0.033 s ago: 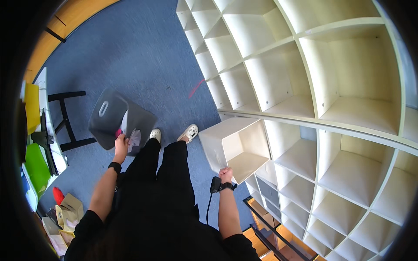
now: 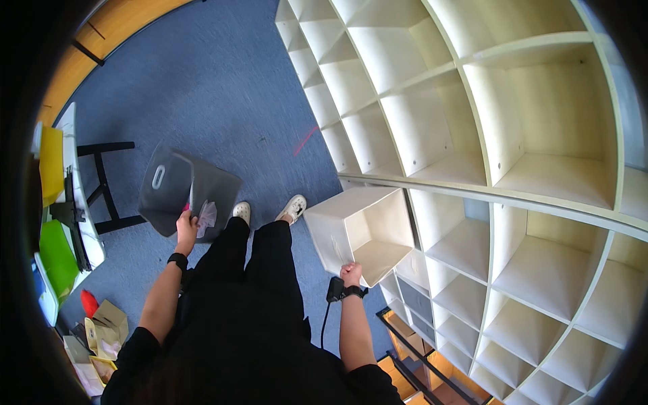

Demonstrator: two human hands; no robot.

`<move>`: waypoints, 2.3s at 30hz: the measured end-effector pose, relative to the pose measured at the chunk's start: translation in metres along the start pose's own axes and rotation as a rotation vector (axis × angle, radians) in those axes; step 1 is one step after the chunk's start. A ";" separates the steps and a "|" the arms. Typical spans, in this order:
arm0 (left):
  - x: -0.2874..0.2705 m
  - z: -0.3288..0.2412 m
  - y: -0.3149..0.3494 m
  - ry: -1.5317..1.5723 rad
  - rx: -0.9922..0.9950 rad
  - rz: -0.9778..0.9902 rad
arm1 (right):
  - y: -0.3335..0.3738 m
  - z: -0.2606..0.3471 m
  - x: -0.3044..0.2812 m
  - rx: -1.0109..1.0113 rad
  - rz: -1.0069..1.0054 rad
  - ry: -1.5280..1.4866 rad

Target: Moving and organizing soft storage bins between shelves and a floor pile.

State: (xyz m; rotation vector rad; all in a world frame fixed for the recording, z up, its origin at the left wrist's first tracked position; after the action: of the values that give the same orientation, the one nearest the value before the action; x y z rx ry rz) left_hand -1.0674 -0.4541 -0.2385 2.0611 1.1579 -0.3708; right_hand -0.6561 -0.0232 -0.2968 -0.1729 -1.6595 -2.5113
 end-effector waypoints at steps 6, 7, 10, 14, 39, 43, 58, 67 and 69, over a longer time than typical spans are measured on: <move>-0.056 0.102 0.063 0.349 -0.314 -0.331 | 0.019 0.002 0.028 0.150 0.161 0.179; -0.057 0.118 0.076 0.416 -0.383 -0.334 | 0.016 -0.004 0.033 0.215 0.176 0.102; -0.049 0.143 0.121 0.537 -0.498 -0.362 | 0.001 -0.018 0.061 0.385 0.262 -0.019; -0.029 0.139 0.198 0.565 -0.579 -0.583 | -0.012 -0.040 0.089 0.568 0.226 -0.134; 0.254 0.165 0.526 1.483 -1.191 -1.419 | -0.044 -0.178 0.296 0.750 0.505 1.065; 0.312 0.189 0.550 2.052 -0.884 -1.597 | -0.017 -0.232 0.290 0.624 0.593 1.275; 0.365 0.247 0.676 2.409 -0.897 -1.907 | 0.220 -0.606 0.219 0.917 0.486 0.892; 0.338 0.284 0.698 2.371 -1.093 -2.034 | 0.254 -0.776 0.200 1.014 0.456 1.182; 0.315 0.308 0.719 2.317 -1.113 -2.074 | 0.257 -0.818 0.197 1.025 0.484 1.295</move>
State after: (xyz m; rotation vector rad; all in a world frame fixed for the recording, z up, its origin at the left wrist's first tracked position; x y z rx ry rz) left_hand -0.2678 -0.7157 -0.3003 1.0496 -2.1926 -1.4090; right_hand -0.8279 -0.8840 -0.3501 0.8221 -1.6169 -0.7387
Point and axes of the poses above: each hand's wrist, its own y-axis away from the middle knuckle, its own x-axis out of the palm, z = x × y, the point moved 10 cm from there along -y, towards the middle knuckle, and after that the axes turned 15 degrees about z, right-handed, at the moved point
